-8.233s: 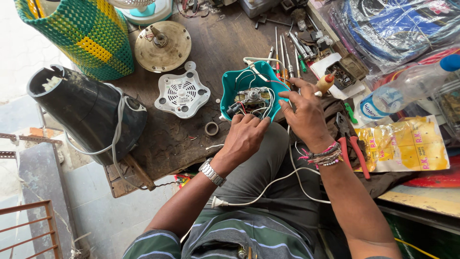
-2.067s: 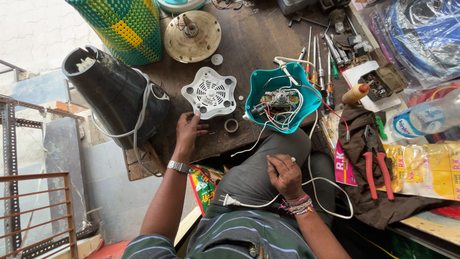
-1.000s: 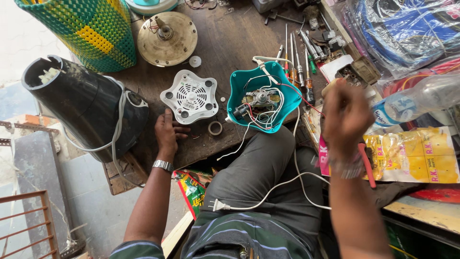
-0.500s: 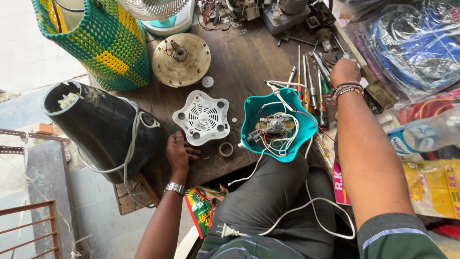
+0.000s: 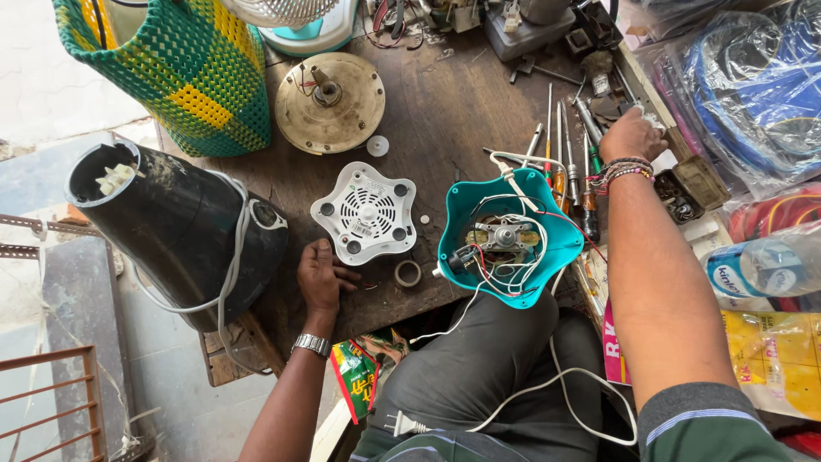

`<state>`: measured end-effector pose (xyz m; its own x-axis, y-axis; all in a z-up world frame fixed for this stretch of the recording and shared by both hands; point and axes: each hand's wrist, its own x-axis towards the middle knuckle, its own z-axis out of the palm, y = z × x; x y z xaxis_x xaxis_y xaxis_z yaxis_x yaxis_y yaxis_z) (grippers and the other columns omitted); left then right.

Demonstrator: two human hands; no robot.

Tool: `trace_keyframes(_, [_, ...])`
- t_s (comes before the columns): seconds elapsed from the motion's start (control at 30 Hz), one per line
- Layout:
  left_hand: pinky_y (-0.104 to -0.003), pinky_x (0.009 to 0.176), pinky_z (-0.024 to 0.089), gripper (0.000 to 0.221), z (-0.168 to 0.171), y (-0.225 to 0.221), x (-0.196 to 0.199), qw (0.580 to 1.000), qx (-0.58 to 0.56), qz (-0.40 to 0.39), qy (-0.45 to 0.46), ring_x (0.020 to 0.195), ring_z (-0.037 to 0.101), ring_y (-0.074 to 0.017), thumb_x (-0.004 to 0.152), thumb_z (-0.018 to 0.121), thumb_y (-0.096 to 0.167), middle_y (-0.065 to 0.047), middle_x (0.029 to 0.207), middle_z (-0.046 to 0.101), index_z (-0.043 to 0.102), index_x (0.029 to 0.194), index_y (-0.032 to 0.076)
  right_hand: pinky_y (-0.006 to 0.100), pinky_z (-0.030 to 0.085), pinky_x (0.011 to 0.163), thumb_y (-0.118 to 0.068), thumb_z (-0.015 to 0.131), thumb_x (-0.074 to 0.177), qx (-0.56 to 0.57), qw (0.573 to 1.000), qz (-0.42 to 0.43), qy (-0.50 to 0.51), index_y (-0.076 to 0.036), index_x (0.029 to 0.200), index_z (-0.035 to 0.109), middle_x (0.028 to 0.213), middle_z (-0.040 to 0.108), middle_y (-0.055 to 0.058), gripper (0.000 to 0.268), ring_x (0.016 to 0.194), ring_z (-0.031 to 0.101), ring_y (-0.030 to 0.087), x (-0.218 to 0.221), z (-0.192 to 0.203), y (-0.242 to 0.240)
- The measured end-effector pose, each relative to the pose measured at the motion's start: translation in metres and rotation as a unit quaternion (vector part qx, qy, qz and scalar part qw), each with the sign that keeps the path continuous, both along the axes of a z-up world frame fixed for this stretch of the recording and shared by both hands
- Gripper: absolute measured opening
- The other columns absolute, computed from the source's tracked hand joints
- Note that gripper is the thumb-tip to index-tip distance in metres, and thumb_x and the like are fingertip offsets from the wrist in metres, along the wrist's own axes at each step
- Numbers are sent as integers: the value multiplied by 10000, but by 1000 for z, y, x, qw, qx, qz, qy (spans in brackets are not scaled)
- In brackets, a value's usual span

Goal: The person repairs a disassembled electric fan by stripping wires, twisting them together, and wrapping the connections with electrical tape. They then place the fan's white base plate onto the teal motor housing to check the fit.

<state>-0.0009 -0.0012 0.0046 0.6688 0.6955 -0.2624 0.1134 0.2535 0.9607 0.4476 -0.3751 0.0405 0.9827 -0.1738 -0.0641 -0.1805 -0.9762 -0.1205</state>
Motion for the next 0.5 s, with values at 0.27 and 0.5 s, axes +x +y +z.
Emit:
trace_keyframes(0.27, [-273,352,482,402,-2,0,-1,1000,10,3,-3,511,684,-214,1051,532,363,-115,790,644,528,1196,-12,505,522,857,-110,714,984,11,995,57,-77,-1,1270,576,1151,676,247,336,1031,676,369,-2,7,-7])
trace_keyframes(0.5, [-276,352,484,390,-8,0,1,1000,6,5,-17,513,683,-208,1061,534,345,-110,800,632,532,1186,-24,447,514,846,-152,818,977,39,899,262,-349,-28,939,712,1097,705,185,168,997,638,318,-1,98,-7])
